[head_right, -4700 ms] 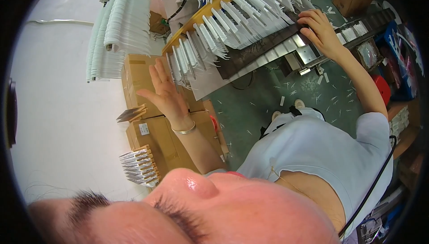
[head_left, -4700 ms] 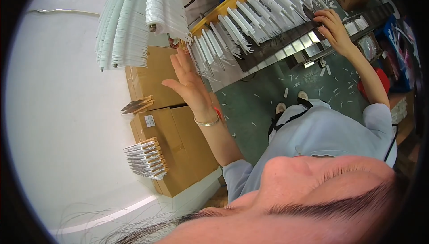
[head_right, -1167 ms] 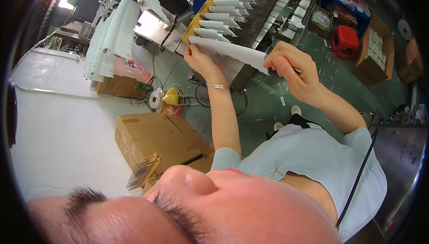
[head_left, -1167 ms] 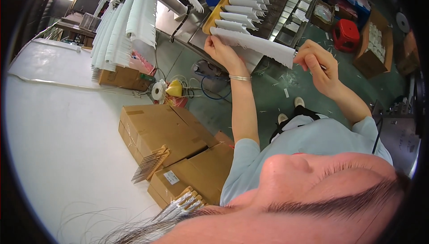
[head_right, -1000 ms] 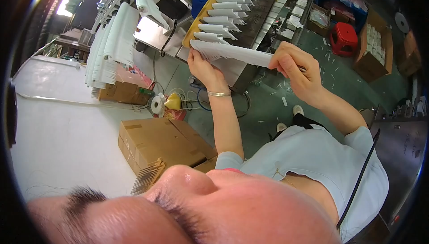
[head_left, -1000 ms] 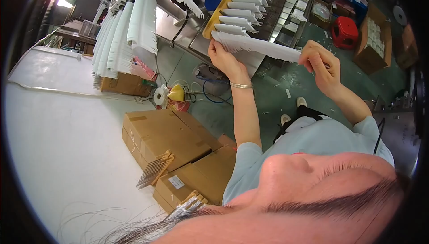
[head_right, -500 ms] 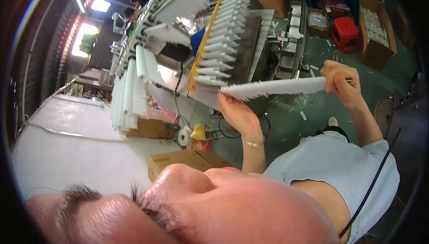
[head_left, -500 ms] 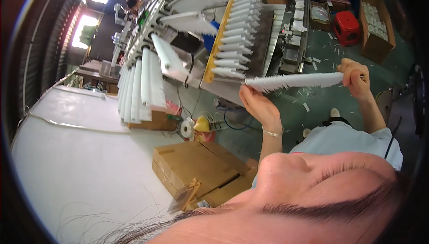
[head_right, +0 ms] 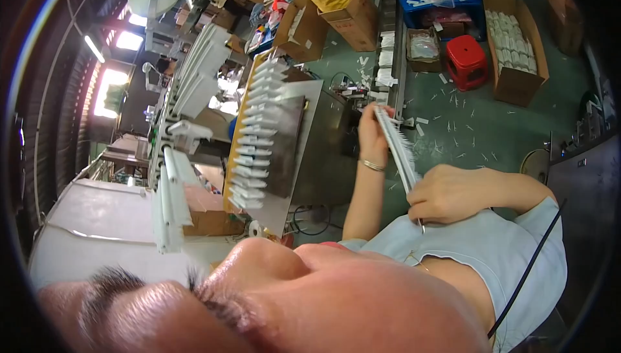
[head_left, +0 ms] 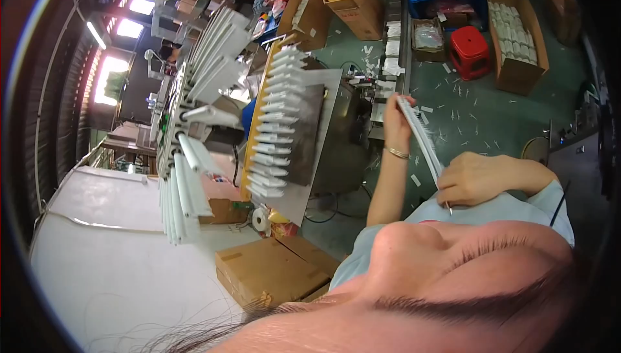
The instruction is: Picking plastic components from a rack and packaging them into bags on a production floor.
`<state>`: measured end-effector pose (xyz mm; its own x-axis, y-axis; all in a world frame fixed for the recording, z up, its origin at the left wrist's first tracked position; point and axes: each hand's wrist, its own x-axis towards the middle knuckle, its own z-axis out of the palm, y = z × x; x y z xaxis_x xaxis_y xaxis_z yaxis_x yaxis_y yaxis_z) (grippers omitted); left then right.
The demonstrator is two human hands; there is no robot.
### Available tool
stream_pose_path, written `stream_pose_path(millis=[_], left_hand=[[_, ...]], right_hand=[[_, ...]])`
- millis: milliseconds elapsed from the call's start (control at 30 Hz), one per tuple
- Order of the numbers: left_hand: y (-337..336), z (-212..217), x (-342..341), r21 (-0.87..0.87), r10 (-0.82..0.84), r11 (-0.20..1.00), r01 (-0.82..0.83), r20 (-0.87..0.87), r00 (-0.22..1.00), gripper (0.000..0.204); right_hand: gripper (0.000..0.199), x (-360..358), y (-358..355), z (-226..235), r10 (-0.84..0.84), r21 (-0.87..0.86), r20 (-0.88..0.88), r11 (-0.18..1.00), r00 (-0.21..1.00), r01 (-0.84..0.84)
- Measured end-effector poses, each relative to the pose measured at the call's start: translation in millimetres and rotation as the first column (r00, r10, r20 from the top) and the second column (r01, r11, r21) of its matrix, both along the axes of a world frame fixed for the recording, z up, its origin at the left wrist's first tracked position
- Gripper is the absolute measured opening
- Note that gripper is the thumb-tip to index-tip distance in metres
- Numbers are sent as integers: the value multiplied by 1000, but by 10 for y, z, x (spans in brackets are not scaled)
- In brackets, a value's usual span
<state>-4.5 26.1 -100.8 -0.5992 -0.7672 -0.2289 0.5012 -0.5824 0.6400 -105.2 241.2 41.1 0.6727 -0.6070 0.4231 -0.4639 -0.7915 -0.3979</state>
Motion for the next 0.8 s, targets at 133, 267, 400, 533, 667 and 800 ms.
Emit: stream_pose_path(millis=[133,267,400,533,667,800], left_hand=[[134,-148,-781,142,-100,986,92,49,994,20],[-1,-111,-1194,277,-159,948,158,-18,987,24],[-266,-52,-1495,167,-155,976,138,94,983,25],[-784,-82,-1638,157,-83,984,82,3,997,24],[-1131,243,-1594,51,17,999,-20,67,998,31],[-1208,389,-903,-719,470,694,29,483,739,21]], right_hand=[[12,-615,-198,-227,5,501,472,822,881,-273],[21,-1329,-1173,-1029,-716,232,530,638,455,734],[26,-1753,-2001,-1475,-842,847,505,526,189,77],[21,-1841,-2654,-1472,-865,858,463,383,195,-342],[14,-1896,-3343,-1319,-845,831,491,381,211,-406],[10,-2129,-3851,-1205,-828,809,522,405,204,-426]])
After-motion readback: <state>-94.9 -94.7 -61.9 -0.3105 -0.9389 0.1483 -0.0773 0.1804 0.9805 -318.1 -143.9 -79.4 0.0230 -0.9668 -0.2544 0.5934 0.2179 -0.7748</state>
